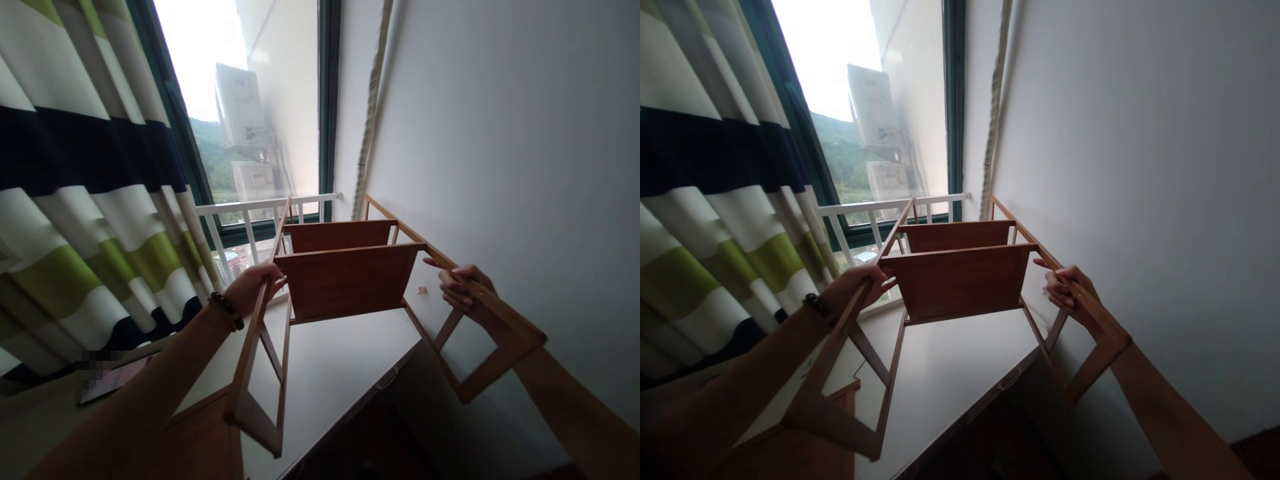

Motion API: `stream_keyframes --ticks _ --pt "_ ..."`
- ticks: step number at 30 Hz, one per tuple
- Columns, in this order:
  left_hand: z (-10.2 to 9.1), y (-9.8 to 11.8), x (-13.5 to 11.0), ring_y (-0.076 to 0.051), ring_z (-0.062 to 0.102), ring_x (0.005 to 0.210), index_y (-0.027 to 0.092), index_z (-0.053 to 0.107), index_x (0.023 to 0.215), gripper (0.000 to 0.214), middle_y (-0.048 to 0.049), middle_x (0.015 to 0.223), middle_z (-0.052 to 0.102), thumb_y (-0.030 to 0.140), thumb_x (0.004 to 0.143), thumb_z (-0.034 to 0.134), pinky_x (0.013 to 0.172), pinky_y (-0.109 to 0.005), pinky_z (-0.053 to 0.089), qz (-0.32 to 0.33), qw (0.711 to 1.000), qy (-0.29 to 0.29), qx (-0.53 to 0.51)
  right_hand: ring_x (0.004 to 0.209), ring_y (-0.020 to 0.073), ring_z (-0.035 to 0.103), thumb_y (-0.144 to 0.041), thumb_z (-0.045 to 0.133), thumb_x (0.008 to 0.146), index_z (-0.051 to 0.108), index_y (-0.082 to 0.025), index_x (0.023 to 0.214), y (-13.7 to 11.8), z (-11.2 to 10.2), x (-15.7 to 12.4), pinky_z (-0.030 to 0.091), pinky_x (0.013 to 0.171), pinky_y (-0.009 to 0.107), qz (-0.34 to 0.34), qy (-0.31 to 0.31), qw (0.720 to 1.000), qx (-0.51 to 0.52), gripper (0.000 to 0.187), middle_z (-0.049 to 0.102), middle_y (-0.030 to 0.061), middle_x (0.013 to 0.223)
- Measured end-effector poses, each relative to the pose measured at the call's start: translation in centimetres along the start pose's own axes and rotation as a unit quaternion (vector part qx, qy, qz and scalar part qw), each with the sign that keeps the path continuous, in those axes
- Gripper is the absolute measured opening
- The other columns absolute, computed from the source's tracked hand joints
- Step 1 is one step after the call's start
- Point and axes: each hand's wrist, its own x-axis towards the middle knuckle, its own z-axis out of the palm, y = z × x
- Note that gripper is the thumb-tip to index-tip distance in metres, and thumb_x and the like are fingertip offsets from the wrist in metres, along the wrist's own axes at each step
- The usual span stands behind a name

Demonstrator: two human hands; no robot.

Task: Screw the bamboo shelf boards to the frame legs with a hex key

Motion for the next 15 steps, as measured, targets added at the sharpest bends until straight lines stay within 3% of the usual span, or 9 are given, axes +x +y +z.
stream_keyframes --ticks 3,6,8,10,12,15 --pt "-1.4 -1.5 0.0 -0.016 0.060 0.083 0.019 0.057 0.084 0.044 -0.0014 0.083 0.063 -0.007 0.051 0.045 0.077 -0.025 0.050 0.015 0.999 -0.047 0.010 0.035 0.0067 0.033 -0.023 0.047 0.071 0.044 -0.016 0.119 2.0 -1.1 -0.2 0.035 0.035 0.020 0.049 -0.026 0.996 -0.066 0.049 0.038 -0.0079 0.048" --pt "-3.0 -3.5 -0.1 -0.015 0.056 0.097 0.022 0.054 0.092 0.052 -0.0003 0.097 0.063 -0.007 0.049 0.047 0.089 -0.026 0.044 0.037 0.997 -0.044 0.055 0.057 0.0097 0.052 -0.017 0.058 0.067 0.045 -0.017 0.113 5.2 -1.8 -0.3 0.049 0.065 0.030 0.132 -0.035 0.984 -0.111 0.048 0.053 -0.0027 0.067" --pt "-3.9 -4.8 -0.2 -0.018 0.050 0.109 0.023 0.053 0.095 0.053 -0.0012 0.105 0.061 -0.004 0.051 0.049 0.099 -0.030 0.035 0.064 0.993 -0.049 0.090 0.058 0.0096 0.052 -0.018 0.062 0.064 0.049 -0.018 0.099 7.8 -1.7 -0.1 0.048 0.069 0.031 0.157 -0.019 0.984 -0.087 0.037 0.053 -0.0024 0.069" --pt "-4.7 -6.0 -0.3 -0.020 0.043 0.118 0.023 0.051 0.096 0.052 -0.0025 0.111 0.060 -0.002 0.051 0.049 0.105 -0.035 0.025 0.092 0.986 -0.070 0.120 0.049 0.0060 0.045 -0.021 0.061 0.065 0.048 -0.018 0.085 10.4 -1.2 0.5 0.046 0.057 0.026 0.136 0.038 0.989 -0.053 0.024 0.049 -0.0037 0.066" --pt "-5.5 -7.0 -0.2 -0.021 0.036 0.124 0.024 0.049 0.098 0.053 -0.0034 0.116 0.057 -0.001 0.052 0.049 0.108 -0.039 0.017 0.111 0.979 -0.094 0.144 0.039 0.0027 0.030 -0.024 0.059 0.067 0.043 -0.020 0.077 12.8 -0.7 1.3 0.033 0.040 0.020 0.102 0.111 0.987 -0.048 0.019 0.041 -0.0070 0.058" --pt "-6.9 -8.5 0.3 -0.021 0.030 0.128 0.025 0.042 0.103 0.054 -0.0045 0.126 0.050 0.000 0.056 0.048 0.109 -0.044 0.011 0.122 0.966 -0.124 0.190 0.035 0.0033 0.021 -0.033 0.058 0.070 0.039 -0.021 0.072 15.5 -0.2 2.4 0.018 0.034 0.018 0.048 0.198 0.976 -0.080 0.023 0.030 -0.0089 0.052"
